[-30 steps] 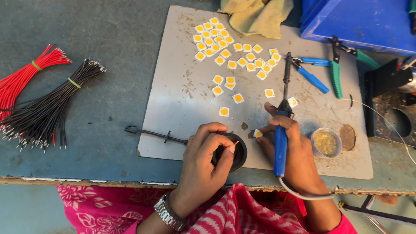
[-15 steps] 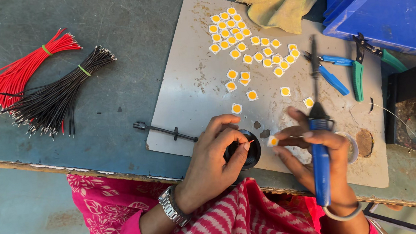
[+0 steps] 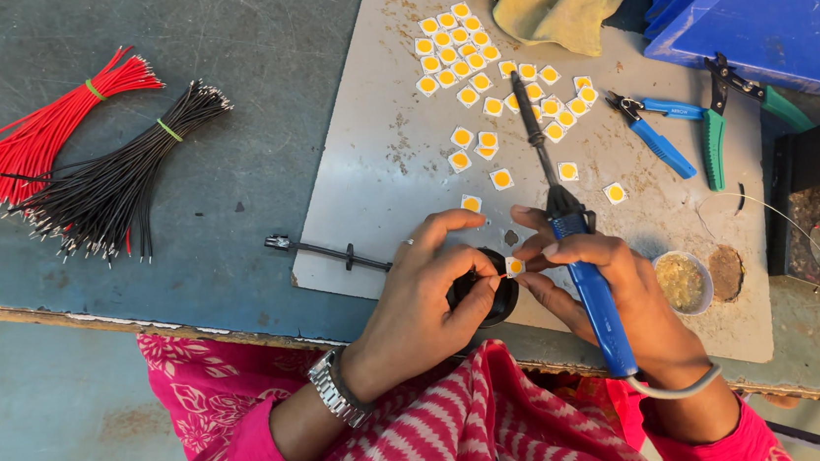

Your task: The person repeatedly picks small square LED modules from a work surface, applies flux paste to a black heatsink, and uses a soldering iron to attach each LED to the heatsink. The person places the assembled unit aside and repeats the process with additional LEDs.

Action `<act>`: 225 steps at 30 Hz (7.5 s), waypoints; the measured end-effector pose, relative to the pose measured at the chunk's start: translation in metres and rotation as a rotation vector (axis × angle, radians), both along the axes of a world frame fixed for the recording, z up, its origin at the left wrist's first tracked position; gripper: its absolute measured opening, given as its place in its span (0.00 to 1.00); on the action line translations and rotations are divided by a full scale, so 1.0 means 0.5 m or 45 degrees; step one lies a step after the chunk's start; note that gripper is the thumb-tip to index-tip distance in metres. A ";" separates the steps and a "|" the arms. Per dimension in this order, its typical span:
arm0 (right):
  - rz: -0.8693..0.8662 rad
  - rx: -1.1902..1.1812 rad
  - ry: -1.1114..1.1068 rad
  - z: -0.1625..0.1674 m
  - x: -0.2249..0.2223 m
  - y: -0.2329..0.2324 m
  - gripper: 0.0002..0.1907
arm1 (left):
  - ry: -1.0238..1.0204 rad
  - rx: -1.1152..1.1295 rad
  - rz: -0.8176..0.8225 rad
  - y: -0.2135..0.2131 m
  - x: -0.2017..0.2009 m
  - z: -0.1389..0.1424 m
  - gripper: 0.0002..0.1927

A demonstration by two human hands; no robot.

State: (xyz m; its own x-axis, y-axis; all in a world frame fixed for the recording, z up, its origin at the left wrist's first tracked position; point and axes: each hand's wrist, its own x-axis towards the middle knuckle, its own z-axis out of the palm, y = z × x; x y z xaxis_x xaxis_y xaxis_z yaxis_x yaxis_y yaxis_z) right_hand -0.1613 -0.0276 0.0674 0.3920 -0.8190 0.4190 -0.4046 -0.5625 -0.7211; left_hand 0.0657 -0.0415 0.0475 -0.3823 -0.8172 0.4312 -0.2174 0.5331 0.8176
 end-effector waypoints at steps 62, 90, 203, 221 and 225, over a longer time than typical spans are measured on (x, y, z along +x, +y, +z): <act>-0.575 -0.062 -0.419 -0.032 -0.074 0.159 0.14 | -0.185 -0.214 -0.279 -0.051 0.012 0.028 0.01; -0.658 -0.196 -0.260 0.016 -0.119 0.166 0.11 | -0.223 -0.448 -0.247 -0.058 0.003 0.009 0.06; -0.665 -0.080 0.057 0.137 -0.047 0.115 0.10 | -0.386 -0.516 -0.220 -0.052 0.006 0.043 0.02; -0.615 -0.132 0.047 0.140 -0.048 0.117 0.09 | -0.396 -0.515 -0.237 -0.052 0.006 0.042 0.02; -0.702 -0.062 0.117 0.138 -0.060 0.127 0.09 | -0.371 -0.508 -0.230 -0.050 0.006 0.044 0.02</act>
State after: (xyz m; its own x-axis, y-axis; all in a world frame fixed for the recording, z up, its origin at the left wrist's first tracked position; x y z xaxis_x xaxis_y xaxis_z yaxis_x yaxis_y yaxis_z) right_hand -0.1913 0.0361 0.1363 -0.0520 -0.8937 0.4457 -0.7082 -0.2816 -0.6474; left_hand 0.0688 -0.0667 0.0693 -0.6527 -0.5212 0.5499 -0.2814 0.8406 0.4628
